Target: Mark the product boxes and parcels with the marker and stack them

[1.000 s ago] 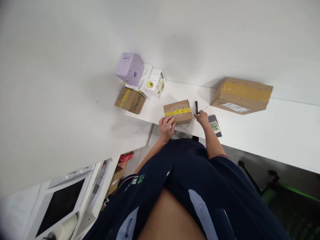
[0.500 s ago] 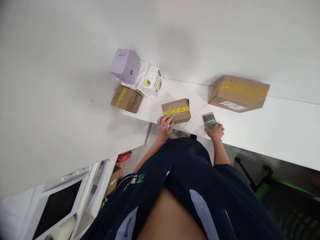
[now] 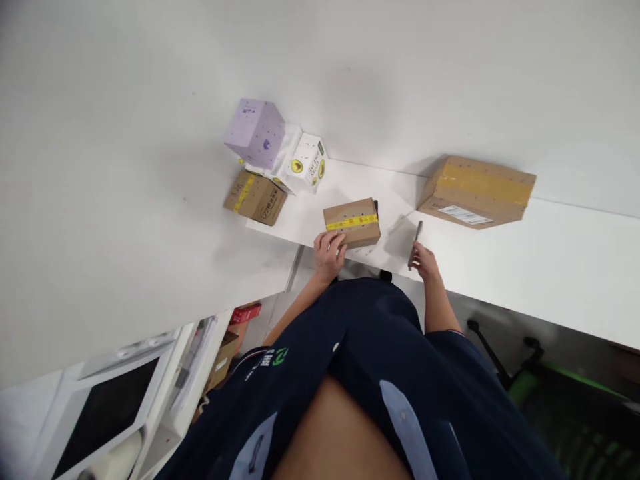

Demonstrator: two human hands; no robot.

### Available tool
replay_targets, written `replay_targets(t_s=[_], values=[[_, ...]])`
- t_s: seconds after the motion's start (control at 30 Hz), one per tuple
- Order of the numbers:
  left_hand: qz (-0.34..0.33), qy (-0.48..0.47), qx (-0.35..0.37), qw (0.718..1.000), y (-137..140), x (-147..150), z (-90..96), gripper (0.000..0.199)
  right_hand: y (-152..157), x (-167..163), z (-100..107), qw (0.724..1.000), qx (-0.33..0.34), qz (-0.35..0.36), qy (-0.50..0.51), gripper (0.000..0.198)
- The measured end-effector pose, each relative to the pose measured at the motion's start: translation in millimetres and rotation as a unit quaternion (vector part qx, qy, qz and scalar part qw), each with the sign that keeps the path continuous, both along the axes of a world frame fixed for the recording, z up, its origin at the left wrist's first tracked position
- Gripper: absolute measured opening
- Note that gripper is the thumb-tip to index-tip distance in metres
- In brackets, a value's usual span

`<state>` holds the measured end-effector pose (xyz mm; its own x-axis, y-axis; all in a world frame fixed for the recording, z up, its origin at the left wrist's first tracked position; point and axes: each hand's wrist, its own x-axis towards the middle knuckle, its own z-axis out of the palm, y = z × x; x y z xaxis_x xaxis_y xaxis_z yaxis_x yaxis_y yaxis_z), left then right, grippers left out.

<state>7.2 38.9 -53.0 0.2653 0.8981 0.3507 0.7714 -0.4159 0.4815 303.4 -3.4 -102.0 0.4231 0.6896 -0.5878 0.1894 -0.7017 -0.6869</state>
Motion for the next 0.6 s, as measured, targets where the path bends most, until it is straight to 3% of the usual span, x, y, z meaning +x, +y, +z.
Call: replay_targets(t_s=[0.07, 0.13, 0.23, 0.33, 0.43, 0.6], values=[[0.001, 0.003, 0.004, 1.0, 0, 0, 0.1, 0.031, 1, -7, 21, 0.986, 0.05, -0.046, 0.15, 0.056], [0.001, 0.01, 0.011, 1.0, 0, -1, -0.5, 0.031, 1, -15, 48, 0.951, 0.113, -0.077, 0.278, 0.058], [-0.003, 0.009, 0.022, 1.0, 1, -2, -2.2, 0.03, 5, -29, 90, 0.918, 0.172, -0.031, 0.356, 0.065], [-0.005, -0.001, 0.018, 1.0, 1, -2, -3.1, 0.03, 9, -48, 121, 0.891, 0.179, 0.021, 0.416, 0.072], [-0.004, -0.002, 0.003, 1.0, 1, -1, -3.4, 0.03, 13, -74, 133, 0.869, 0.151, 0.041, 0.469, 0.071], [0.001, 0.008, -0.003, 1.0, 1, -2, -6.4, 0.027, 14, -118, 132, 0.822, 0.093, 0.046, 0.561, 0.06]])
